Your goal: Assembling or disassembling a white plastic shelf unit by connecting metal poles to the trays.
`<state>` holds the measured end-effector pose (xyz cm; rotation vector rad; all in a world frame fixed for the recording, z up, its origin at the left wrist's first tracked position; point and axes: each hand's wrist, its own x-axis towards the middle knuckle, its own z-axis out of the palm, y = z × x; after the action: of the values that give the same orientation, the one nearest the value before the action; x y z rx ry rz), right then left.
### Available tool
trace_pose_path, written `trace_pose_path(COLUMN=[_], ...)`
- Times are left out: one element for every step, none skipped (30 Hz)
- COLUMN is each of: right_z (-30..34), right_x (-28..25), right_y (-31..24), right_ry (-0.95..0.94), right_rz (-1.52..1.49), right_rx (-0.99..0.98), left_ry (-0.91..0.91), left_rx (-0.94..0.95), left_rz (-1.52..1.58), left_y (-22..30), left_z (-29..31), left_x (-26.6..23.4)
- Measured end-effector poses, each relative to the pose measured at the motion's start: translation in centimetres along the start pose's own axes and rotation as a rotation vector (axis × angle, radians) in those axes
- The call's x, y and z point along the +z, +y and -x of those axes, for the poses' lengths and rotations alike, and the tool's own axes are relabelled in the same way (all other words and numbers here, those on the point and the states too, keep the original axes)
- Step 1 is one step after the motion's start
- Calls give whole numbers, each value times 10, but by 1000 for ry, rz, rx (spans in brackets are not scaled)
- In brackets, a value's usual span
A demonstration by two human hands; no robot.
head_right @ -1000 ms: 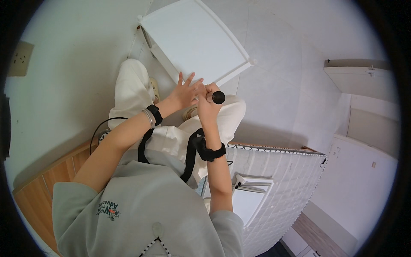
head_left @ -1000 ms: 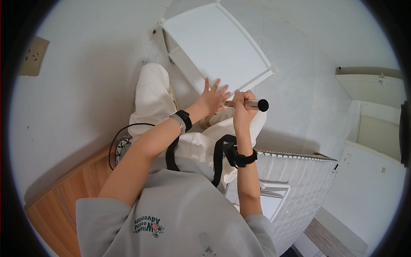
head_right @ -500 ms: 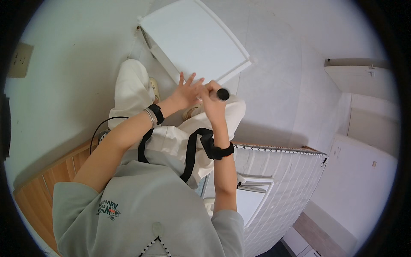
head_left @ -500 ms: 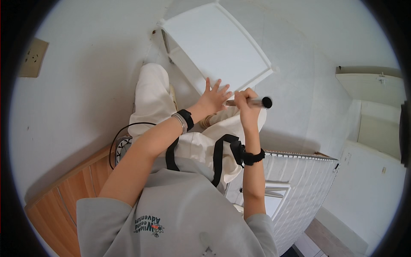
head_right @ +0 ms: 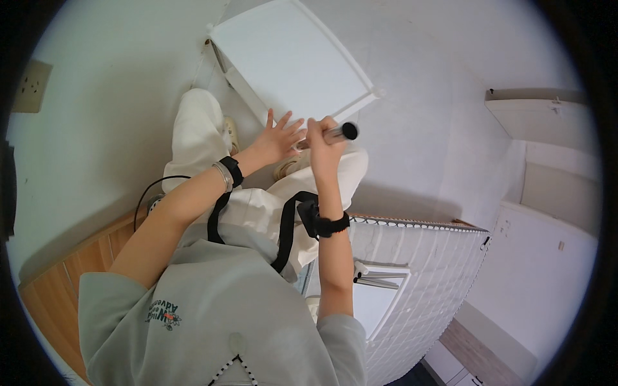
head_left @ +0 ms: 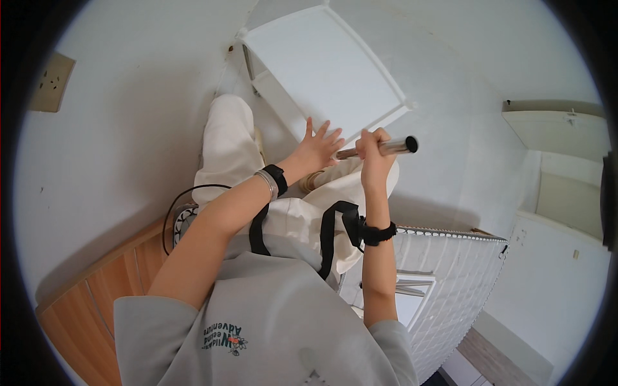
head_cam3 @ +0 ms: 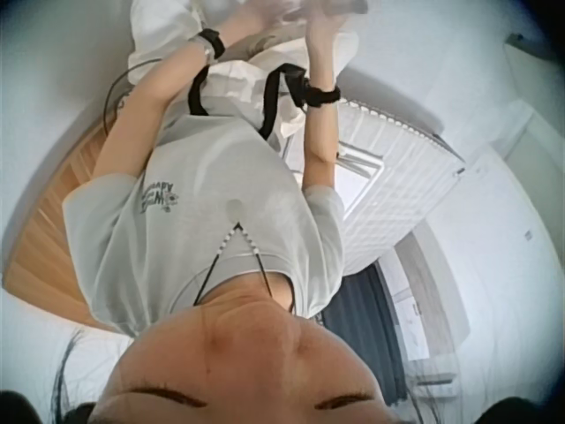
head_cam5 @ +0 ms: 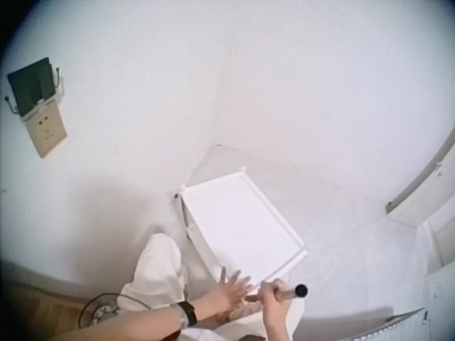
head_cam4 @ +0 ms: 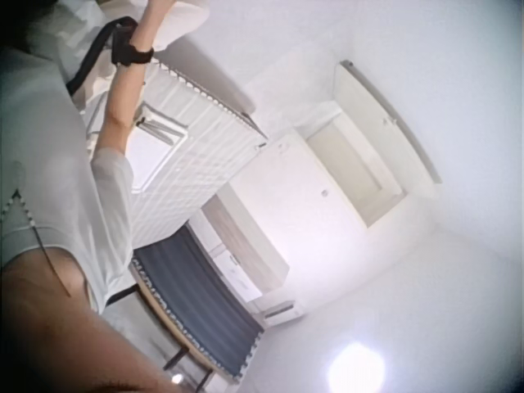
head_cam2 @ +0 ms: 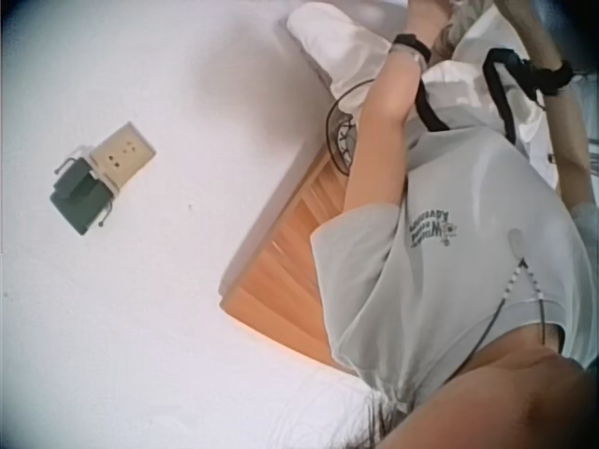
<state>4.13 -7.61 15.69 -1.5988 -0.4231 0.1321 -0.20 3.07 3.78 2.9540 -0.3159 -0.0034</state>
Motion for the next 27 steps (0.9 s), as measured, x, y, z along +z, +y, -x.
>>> trace_pose_path(right_z=[-3,-6,-5,-1,6,11,15,11,7,4,0,1,4,7,14,22,24,24,22,18,15,14,13,12,15,17,21], right_x=[-1,-1,2,3,3,9,10,12,10,8,4,7,13,17,13,17,16,16,16,14,14,14,16,18,19,17,19], right_y=[-3,-7,-10,-5,5,2,-4,-9,-18,-22,-19,-20,-22,-23,-2,-2,-3,-8,-8,-8,-11,-16,-21,-24,-19,-14,-16], right_ry=[22,45,68,68,64,56,39,35,67,100,86,83,103,122,96,58,57,59,61,63,61,62,105,146,142,140,130], right_rz=[-65,-130,-119,-118,-24,65,167,164,10,-145,-177,-176,-161,-146,38,46,41,35,34,-10,-53,-53,-83,-114,-83,-85,-20], right_rx=[97,193,196,193,106,20,71,70,145,219,221,220,216,213,100,93,142,192,194,146,96,96,148,197,174,173,162], left_ry=[-16,-33,-29,-41,-52,-52,-44,-37,-37,-38,-40,-38,-44,-51,-46,-51,-56,-59,-52,-45,-46,-52,-57,-56,-54,-51,-53], left_rx=[-6,-13,-12,-10,-8,-13,-8,-4,-2,-9,-16,-19,-22,-25,-26,-13,0,2,0,-2,-2,-2,-3,-5,-1,4,3], left_rz=[16,32,31,3,-25,-27,-21,-15,-13,-5,4,3,3,3,0,-1,-3,-3,-25,-47,-47,-37,-27,-28,-21,-14,-14], left_y=[-1,-2,-1,0,1,0,0,-2,-1,0,0,0,-2,-3,-4,-4,-4,-3,-2,-1,-1,-2,-2,-3,-4,-4,-4], left_z=[1,1,1,1,1,2,3,4,4,4,4,4,5,6,4,6,7,8,8,9,9,9,10,11,12,12,13], left_x=[0,1,-1,-2,-4,-2,-1,1,0,0,-1,0,1,2,3,5,6,4,2,-1,-2,-2,-3,-2,-1,1,1])
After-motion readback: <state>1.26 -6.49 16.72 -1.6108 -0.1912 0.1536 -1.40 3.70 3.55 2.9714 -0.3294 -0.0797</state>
